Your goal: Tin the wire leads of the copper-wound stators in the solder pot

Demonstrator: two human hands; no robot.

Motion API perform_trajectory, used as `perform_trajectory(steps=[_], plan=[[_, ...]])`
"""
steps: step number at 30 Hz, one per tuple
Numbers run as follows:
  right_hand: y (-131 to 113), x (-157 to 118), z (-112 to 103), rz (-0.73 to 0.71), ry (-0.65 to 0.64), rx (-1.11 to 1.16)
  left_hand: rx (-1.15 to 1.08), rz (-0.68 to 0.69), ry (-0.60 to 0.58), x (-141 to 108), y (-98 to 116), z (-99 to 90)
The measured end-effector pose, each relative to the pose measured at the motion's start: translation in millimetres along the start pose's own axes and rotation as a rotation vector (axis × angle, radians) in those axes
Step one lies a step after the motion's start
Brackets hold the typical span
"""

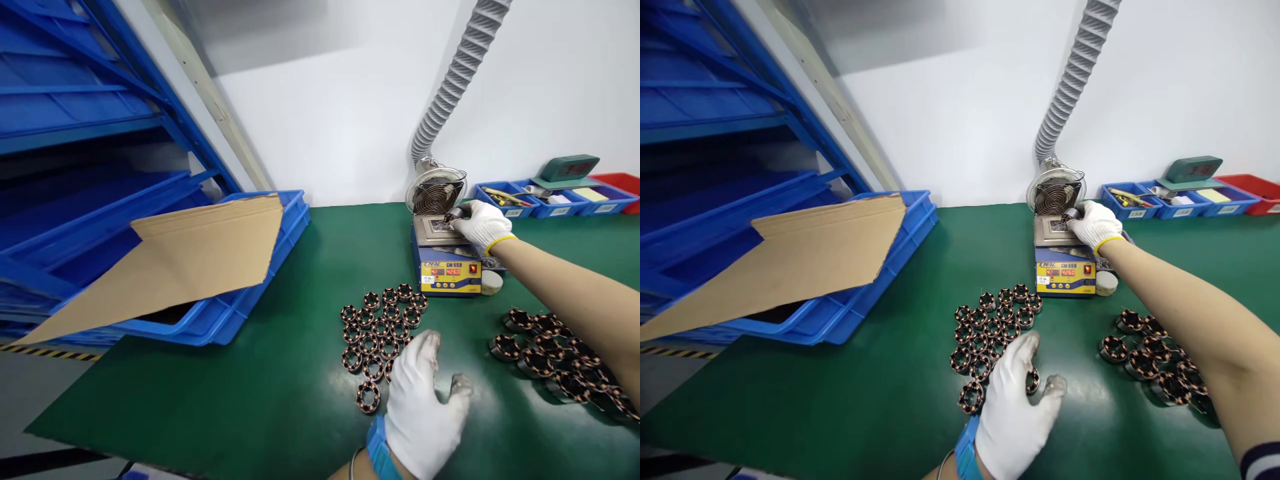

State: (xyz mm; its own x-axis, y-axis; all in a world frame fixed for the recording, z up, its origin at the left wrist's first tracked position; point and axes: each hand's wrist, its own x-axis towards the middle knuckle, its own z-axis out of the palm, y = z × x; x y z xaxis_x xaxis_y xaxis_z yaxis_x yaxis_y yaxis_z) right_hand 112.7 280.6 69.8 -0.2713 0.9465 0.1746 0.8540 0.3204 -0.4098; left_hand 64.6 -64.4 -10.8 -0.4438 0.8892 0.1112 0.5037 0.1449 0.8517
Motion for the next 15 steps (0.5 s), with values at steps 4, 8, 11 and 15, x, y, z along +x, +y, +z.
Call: perform_trajectory(steps=[4, 8, 11, 15], plan=[[-1, -1, 1, -0.004, -0.017, -0.026, 0.345, 0.144, -0.002, 0, -6, 3.0], [-2, -3, 0, 0.007, -0.022, -0.038, 0.525, 0.181, -0.077, 6, -9, -0.2], [-2, -2, -1, 0.008, -0.027, -0.037, 0.574, 0.157, -0.163, 10, -8, -2.7], [-1, 3, -2, 0.017, -0.013, -0.031, 0.584, 0.17, -0.232, 11, -10, -1.9]])
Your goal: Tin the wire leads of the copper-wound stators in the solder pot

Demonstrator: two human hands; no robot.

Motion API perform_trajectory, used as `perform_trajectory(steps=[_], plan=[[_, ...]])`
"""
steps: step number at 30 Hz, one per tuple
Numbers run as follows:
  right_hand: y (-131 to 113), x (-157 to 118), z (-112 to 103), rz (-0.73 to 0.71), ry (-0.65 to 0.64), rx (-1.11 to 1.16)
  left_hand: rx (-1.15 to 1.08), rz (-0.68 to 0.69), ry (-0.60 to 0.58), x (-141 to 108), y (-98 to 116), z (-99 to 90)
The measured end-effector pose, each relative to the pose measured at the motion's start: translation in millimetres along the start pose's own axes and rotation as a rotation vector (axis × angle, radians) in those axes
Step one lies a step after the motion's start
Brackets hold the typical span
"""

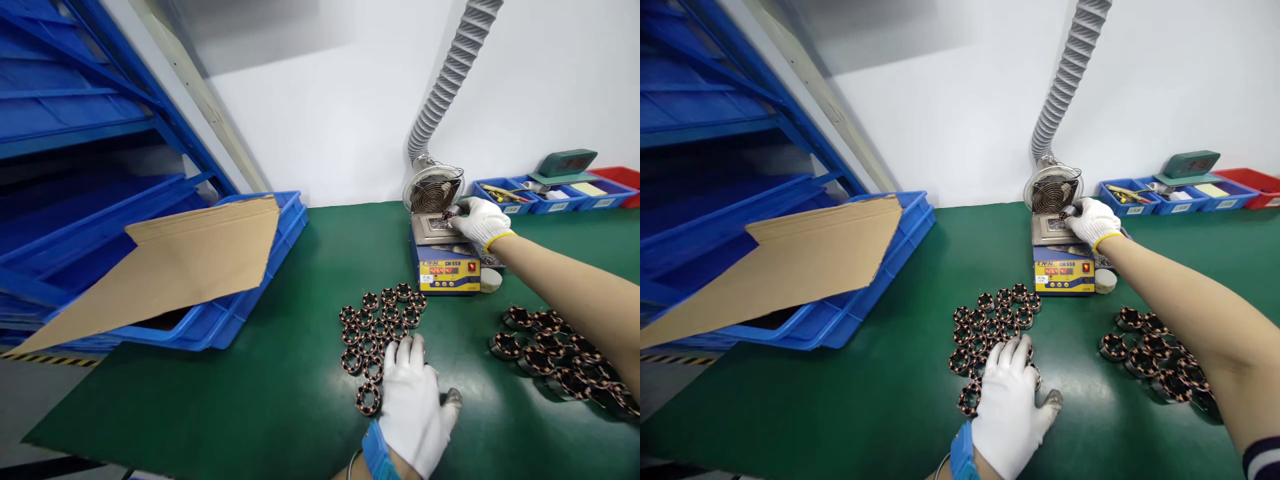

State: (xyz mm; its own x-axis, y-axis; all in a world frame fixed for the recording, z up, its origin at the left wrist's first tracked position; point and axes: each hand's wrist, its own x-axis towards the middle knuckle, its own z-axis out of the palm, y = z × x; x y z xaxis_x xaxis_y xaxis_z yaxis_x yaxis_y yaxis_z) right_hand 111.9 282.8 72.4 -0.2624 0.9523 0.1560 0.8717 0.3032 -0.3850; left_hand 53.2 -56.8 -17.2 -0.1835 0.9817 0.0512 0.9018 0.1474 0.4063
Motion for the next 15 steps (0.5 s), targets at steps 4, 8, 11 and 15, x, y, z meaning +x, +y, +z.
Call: perform_trajectory(steps=[4, 8, 11, 15], plan=[[1, 2, 0, -0.004, 0.007, 0.009, -0.009, 0.053, -0.019, -2, -1, 2.6], [1, -2, 1, -0.013, 0.0, 0.03, -0.001, 0.088, -0.007, -3, -3, 3.2], [0, -4, -1, -0.008, 0.004, 0.065, 0.019, 0.104, -0.029, -2, -4, 2.3], [1, -7, -18, 0.023, 0.02, 0.155, 0.049, 0.112, -0.049, 1, -5, 1.4]])
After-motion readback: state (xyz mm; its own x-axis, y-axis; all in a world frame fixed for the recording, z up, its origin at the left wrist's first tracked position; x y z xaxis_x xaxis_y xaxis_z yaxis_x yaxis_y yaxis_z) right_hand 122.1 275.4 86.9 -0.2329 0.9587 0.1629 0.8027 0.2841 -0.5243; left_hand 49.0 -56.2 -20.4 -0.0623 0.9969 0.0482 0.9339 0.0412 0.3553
